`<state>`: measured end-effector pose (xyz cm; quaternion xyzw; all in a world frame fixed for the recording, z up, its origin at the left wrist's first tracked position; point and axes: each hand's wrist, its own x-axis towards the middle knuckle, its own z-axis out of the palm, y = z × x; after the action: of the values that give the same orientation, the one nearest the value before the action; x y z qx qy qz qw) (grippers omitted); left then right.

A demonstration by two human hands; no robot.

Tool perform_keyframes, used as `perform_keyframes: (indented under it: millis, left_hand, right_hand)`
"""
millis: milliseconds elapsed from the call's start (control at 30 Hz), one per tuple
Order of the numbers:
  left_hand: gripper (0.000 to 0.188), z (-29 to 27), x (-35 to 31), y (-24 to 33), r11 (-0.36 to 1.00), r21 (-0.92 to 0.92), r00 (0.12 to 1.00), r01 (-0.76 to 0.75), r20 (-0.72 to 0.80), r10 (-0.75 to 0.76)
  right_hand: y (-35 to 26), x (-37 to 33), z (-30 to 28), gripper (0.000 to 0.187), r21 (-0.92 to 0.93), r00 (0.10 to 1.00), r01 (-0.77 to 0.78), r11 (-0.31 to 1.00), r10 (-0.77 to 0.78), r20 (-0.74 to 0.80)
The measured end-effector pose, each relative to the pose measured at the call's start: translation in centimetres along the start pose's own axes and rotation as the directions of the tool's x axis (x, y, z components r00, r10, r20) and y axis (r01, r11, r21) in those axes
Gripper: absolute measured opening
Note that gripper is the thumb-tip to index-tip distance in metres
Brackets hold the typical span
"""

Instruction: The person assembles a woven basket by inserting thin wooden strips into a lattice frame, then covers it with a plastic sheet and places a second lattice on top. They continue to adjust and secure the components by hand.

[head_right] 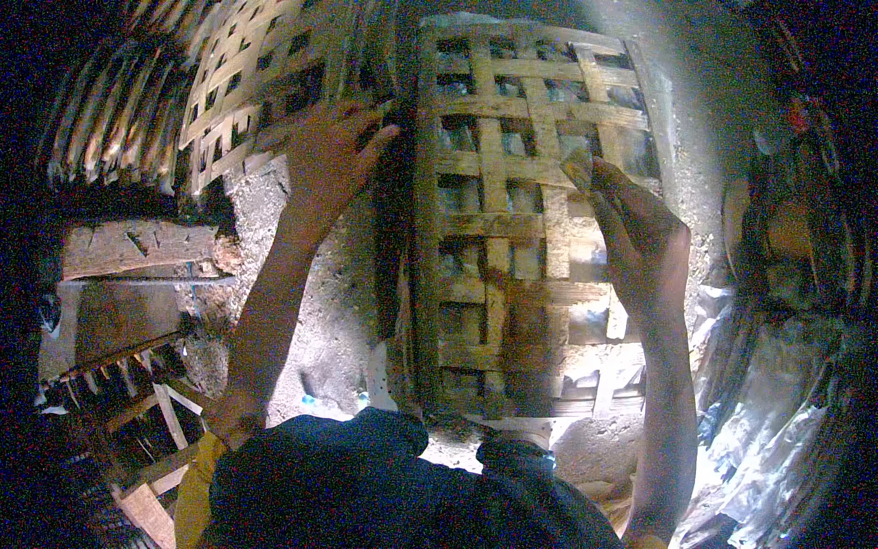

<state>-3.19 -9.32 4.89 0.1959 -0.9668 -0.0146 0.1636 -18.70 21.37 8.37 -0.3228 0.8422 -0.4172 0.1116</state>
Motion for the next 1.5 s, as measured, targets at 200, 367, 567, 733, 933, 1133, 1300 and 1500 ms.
perform_keyframes:
  millis: [200,367,567,733,933,1133,1300,1500]
  left_hand:
    - [0.047,2.9,3.9,2.6,0.968,0.137,0.975,-0.209,0.103,0.196]
    - [0.036,3.0,5.3,4.6,0.978,0.138,0.959,-0.159,0.256,0.120]
    - [0.022,3.6,6.3,6.5,0.972,0.154,0.935,-0.176,0.335,0.116]
    - [0.018,4.2,5.9,6.2,0.956,0.131,0.948,-0.262,0.221,0.229]
    - [0.017,5.0,6.7,3.4,0.920,0.074,0.908,-0.384,0.211,0.362]
    - [0.026,2.3,6.8,-1.2,0.961,-0.212,0.983,-0.176,0.020,0.184]
    - [0.038,1.5,-3.8,-4.5,0.506,-0.761,0.912,0.407,0.312,-0.265]
    - [0.042,5.4,-18.0,-9.3,0.892,0.184,0.871,0.413,0.207,-0.446]
  right_hand:
    - [1.4,-0.9,-1.3,0.034,0.092,0.999,-0.030,0.995,0.033,-0.030]
    - [2.1,-1.0,-1.7,0.038,0.144,0.997,-0.082,0.986,0.083,-0.002]
    - [1.2,-0.8,-1.3,0.035,0.245,0.986,-0.169,0.955,0.167,0.029]
    - [3.3,-1.2,-1.7,0.036,0.201,0.994,-0.101,0.974,0.108,-0.023]
    - [3.3,-1.6,-2.8,0.031,0.219,0.985,-0.154,0.964,0.168,-0.046]
    - [3.5,-1.6,-2.9,0.032,0.253,0.983,-0.154,0.955,0.175,-0.063]
    - [4.7,-1.9,-3.6,0.032,0.215,0.986,-0.117,0.970,0.139,-0.095]
    - [6.5,-2.1,-4.1,0.039,0.443,0.972,-0.156,0.883,0.217,-0.091]
